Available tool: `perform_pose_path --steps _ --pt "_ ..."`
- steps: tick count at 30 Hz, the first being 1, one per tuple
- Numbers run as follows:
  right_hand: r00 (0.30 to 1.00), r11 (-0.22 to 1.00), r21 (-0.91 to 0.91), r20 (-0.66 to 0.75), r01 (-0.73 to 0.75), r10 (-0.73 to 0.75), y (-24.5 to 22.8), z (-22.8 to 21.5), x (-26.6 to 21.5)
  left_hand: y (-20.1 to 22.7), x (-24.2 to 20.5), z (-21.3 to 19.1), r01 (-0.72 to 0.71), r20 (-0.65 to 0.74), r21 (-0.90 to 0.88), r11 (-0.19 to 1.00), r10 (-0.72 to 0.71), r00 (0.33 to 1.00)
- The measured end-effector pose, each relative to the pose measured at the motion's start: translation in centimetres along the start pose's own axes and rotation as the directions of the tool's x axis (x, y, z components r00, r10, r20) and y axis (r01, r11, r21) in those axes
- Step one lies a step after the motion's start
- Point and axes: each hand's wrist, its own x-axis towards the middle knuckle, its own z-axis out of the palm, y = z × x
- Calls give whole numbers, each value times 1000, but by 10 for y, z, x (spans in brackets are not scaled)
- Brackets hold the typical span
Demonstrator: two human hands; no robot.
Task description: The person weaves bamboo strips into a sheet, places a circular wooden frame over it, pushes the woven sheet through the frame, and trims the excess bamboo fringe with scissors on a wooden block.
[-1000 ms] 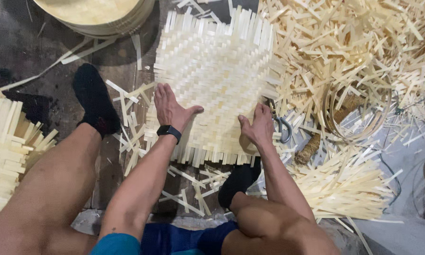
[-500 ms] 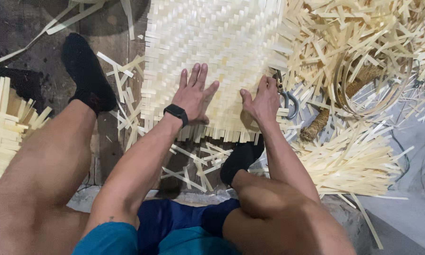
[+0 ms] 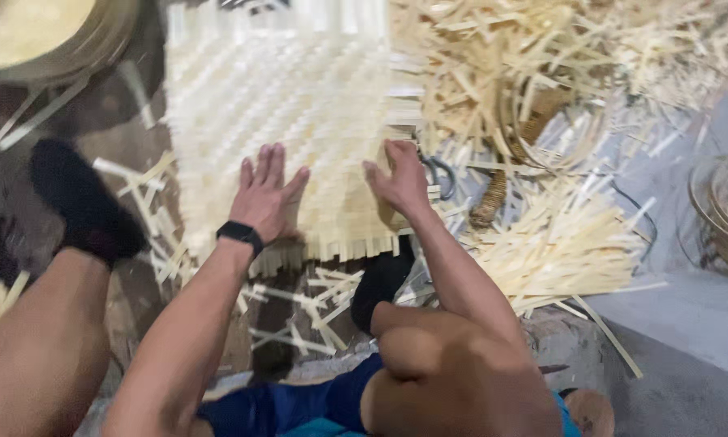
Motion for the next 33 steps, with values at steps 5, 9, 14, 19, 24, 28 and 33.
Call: perform_pose_path --steps 5,9,14,19,24,28,33 --pt "907 943 40 -263 -330 328 111 -69 46 9 -1 -25 29 64 -2 1000 -28 998" --pt "914 911 -348 -399 -220 68 210 -110 70 13 3 -25 94 194 18 995 -96 976" --pt "950 947 -254 -288 -197 120 254 -121 77 11 3 -22 108 123 -29 994 -104 987" --pt "877 907 -313 -467 -280 110 248 -172 57 16 6 -29 146 198 23 989 -147 969" --pt "819 797 -589 -520 -138 -242 213 -267 17 22 7 -42 162 244 92 983 -180 953" --pt "746 644 -742 -317 190 -585 119 -317 -38 8 17 -58 326 278 -283 902 -248 928" --pt "528 328 -802 -20 499 -849 -6 -320 -81 -8 46 -104 -21 -42 -998 54 -429 902"
